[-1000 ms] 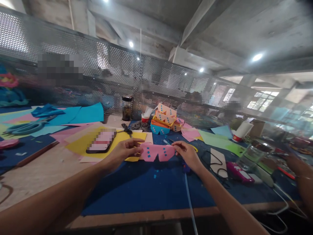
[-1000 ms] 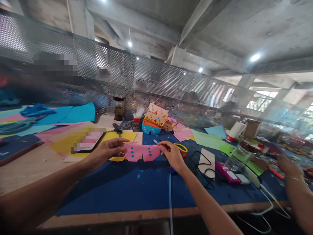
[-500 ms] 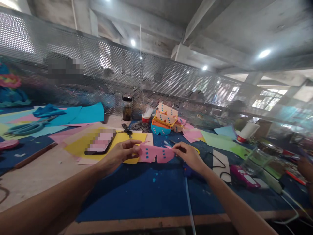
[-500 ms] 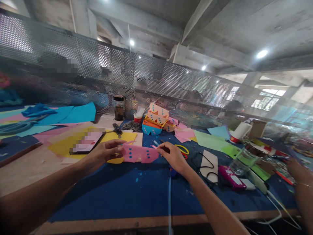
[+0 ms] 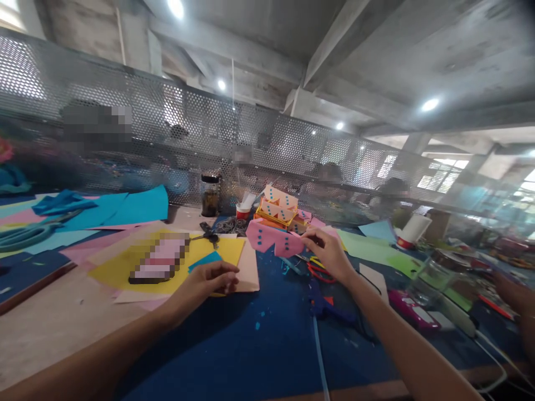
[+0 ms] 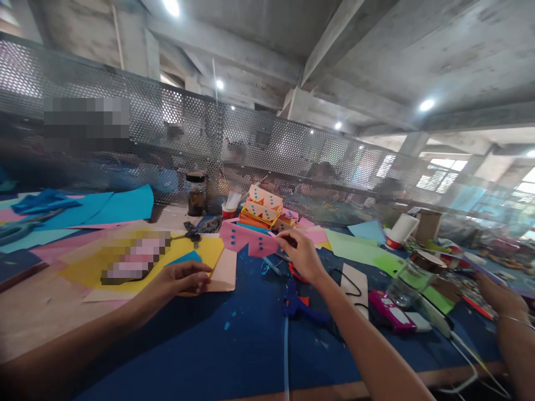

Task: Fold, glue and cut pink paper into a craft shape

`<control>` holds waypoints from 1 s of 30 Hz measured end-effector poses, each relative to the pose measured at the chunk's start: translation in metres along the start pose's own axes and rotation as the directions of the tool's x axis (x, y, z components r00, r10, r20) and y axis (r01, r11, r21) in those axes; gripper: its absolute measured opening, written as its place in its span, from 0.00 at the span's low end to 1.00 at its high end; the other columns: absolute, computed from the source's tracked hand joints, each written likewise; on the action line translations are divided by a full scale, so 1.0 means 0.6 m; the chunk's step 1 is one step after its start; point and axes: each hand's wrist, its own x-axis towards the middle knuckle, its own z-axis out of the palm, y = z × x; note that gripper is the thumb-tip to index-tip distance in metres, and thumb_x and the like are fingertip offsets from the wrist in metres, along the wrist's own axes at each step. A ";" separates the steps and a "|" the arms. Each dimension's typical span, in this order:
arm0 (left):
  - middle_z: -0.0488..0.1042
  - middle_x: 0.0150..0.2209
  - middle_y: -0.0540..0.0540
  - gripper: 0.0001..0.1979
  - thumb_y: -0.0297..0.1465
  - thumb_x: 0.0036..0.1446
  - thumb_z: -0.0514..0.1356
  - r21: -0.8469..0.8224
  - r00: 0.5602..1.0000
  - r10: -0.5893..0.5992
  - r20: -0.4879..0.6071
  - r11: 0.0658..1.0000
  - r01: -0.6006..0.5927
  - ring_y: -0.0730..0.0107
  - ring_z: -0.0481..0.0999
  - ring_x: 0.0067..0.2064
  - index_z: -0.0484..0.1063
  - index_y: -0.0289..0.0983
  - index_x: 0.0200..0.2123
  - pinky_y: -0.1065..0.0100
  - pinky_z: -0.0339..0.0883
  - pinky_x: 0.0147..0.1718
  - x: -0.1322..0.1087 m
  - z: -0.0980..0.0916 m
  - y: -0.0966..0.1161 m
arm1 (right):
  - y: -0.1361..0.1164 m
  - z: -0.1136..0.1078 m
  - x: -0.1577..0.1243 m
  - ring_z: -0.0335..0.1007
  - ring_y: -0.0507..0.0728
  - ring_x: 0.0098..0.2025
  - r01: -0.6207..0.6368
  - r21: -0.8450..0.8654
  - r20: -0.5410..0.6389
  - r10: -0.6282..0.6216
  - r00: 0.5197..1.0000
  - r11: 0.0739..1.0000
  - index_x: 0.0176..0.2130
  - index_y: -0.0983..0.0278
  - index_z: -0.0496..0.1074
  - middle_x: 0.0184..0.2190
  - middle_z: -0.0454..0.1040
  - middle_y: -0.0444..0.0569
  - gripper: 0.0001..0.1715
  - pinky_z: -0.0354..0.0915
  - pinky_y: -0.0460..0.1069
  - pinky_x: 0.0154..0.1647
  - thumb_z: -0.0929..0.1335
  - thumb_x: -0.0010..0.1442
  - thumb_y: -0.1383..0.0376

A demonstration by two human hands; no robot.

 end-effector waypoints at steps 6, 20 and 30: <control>0.83 0.32 0.47 0.25 0.54 0.50 0.70 0.155 0.998 0.040 0.038 0.987 -0.045 0.59 0.81 0.36 0.81 0.39 0.40 0.60 0.74 0.42 -0.004 0.011 -0.004 | 0.022 -0.013 0.039 0.73 0.56 0.30 -0.004 -0.007 -0.002 0.004 1.000 1.000 0.38 0.63 0.79 0.30 0.79 0.47 0.20 0.70 0.52 0.37 0.71 0.62 0.49; 0.83 0.31 0.46 0.26 0.55 0.53 0.67 0.271 0.995 0.100 0.024 0.957 -0.102 0.56 0.82 0.37 0.81 0.39 0.41 0.59 0.75 0.42 -0.005 0.008 -0.005 | 0.117 -0.053 0.077 0.78 0.60 0.50 -0.101 -0.072 0.046 0.105 0.993 0.992 0.58 0.64 0.73 0.55 0.76 0.53 0.20 0.77 0.58 0.50 0.71 0.72 0.56; 0.84 0.35 0.45 0.26 0.56 0.53 0.66 0.271 0.995 0.097 0.028 0.957 -0.101 0.54 0.84 0.39 0.81 0.40 0.41 0.59 0.76 0.44 -0.002 0.003 -0.016 | 0.174 -0.090 0.099 0.77 0.61 0.53 -0.206 -0.112 0.008 0.208 0.978 0.972 0.59 0.64 0.73 0.57 0.75 0.54 0.21 0.76 0.60 0.53 0.71 0.72 0.56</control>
